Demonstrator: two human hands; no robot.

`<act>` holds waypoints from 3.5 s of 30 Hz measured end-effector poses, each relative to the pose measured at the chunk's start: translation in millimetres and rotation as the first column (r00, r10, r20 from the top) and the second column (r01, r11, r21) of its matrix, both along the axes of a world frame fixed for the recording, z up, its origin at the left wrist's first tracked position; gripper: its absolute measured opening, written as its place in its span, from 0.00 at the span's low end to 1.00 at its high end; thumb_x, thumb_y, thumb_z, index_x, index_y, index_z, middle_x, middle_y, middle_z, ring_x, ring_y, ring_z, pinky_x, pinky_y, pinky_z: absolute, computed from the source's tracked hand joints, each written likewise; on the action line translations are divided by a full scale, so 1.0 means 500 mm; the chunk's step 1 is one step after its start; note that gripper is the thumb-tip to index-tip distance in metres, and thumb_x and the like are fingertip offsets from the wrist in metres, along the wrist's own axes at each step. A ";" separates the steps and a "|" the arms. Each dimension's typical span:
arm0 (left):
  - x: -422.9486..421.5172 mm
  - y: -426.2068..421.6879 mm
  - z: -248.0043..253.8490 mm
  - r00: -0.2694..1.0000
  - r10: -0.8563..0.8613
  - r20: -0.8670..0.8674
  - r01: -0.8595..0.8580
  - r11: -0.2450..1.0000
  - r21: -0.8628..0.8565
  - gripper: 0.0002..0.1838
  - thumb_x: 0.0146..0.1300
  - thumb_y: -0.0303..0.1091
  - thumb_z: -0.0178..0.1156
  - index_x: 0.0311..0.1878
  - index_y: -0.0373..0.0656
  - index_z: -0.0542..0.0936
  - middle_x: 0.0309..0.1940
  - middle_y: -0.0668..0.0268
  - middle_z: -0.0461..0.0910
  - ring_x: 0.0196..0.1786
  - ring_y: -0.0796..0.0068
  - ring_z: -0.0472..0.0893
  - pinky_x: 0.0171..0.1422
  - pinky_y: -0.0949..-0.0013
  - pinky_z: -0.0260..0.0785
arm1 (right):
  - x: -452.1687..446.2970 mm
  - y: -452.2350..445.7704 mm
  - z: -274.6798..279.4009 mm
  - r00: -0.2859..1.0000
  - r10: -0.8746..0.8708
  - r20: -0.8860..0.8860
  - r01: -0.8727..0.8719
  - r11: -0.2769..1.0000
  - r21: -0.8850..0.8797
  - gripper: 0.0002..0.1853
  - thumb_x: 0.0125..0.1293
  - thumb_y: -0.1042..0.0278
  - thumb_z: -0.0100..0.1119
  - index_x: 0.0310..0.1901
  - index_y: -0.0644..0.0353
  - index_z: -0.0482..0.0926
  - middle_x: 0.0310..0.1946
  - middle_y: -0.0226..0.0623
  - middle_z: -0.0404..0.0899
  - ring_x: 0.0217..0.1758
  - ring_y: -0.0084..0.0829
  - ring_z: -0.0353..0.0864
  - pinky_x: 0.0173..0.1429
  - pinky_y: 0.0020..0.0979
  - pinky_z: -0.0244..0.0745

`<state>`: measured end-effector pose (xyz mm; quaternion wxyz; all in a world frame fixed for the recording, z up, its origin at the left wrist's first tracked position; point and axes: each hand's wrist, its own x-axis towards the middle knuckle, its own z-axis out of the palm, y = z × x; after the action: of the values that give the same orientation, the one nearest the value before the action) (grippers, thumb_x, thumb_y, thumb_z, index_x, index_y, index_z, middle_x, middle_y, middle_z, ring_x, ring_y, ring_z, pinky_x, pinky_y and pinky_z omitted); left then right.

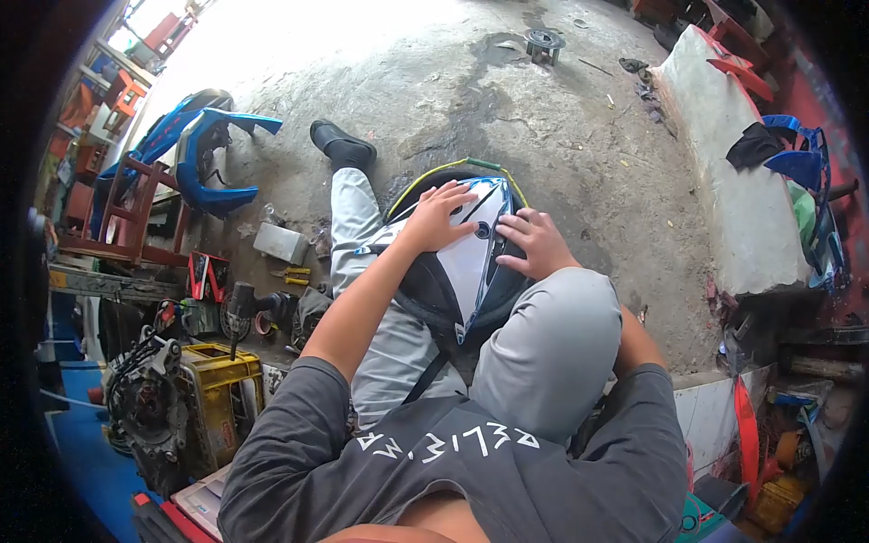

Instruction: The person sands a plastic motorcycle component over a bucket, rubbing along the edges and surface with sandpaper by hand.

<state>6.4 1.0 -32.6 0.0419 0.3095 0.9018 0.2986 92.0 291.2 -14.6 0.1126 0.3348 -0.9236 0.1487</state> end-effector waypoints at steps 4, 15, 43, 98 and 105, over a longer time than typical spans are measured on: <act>-0.001 -0.002 -0.002 1.000 0.007 -0.007 -0.007 1.000 0.003 0.36 0.70 0.58 0.76 0.78 0.54 0.85 0.85 0.58 0.76 0.92 0.54 0.66 0.95 0.43 0.53 | 0.001 -0.001 -0.006 0.999 0.031 0.013 -0.030 0.999 -0.013 0.30 0.69 0.42 0.78 0.65 0.54 0.90 0.70 0.33 0.86 0.78 0.47 0.76 0.82 0.52 0.69; 0.001 0.000 0.002 1.000 0.008 -0.002 -0.008 1.000 -0.002 0.35 0.71 0.57 0.76 0.77 0.53 0.85 0.85 0.58 0.76 0.92 0.54 0.66 0.95 0.43 0.53 | -0.005 -0.006 -0.020 1.000 -0.029 -0.011 0.029 1.000 -0.006 0.32 0.72 0.42 0.75 0.67 0.58 0.88 0.73 0.34 0.84 0.82 0.48 0.72 0.85 0.54 0.66; 0.004 0.003 0.000 1.000 0.011 -0.005 -0.011 1.000 -0.006 0.37 0.69 0.59 0.75 0.77 0.54 0.85 0.85 0.57 0.76 0.92 0.54 0.66 0.94 0.41 0.53 | -0.018 -0.004 -0.001 0.968 -0.165 0.189 0.157 0.986 0.056 0.35 0.77 0.39 0.70 0.74 0.57 0.84 0.80 0.39 0.79 0.87 0.51 0.69 0.85 0.55 0.67; 0.002 0.002 0.001 1.000 0.023 -0.008 -0.023 1.000 -0.015 0.37 0.70 0.60 0.75 0.77 0.53 0.85 0.85 0.59 0.77 0.92 0.54 0.66 0.94 0.40 0.53 | -0.033 -0.009 -0.013 0.966 -0.241 0.093 0.235 0.970 0.065 0.25 0.79 0.42 0.67 0.66 0.49 0.92 0.72 0.27 0.89 0.82 0.46 0.73 0.78 0.53 0.73; 0.001 0.001 0.010 1.000 0.020 -0.008 -0.020 1.000 -0.018 0.36 0.70 0.59 0.76 0.76 0.53 0.85 0.84 0.58 0.77 0.92 0.54 0.66 0.94 0.40 0.53 | -0.020 -0.003 0.002 0.977 -0.159 0.144 0.141 0.982 0.126 0.29 0.80 0.37 0.65 0.69 0.48 0.90 0.75 0.29 0.87 0.79 0.46 0.77 0.77 0.52 0.73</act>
<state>6.7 1.7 -27.7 0.0383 0.3012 0.9076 0.2899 82.0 289.8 -13.7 0.0325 0.2574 -0.9593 0.1117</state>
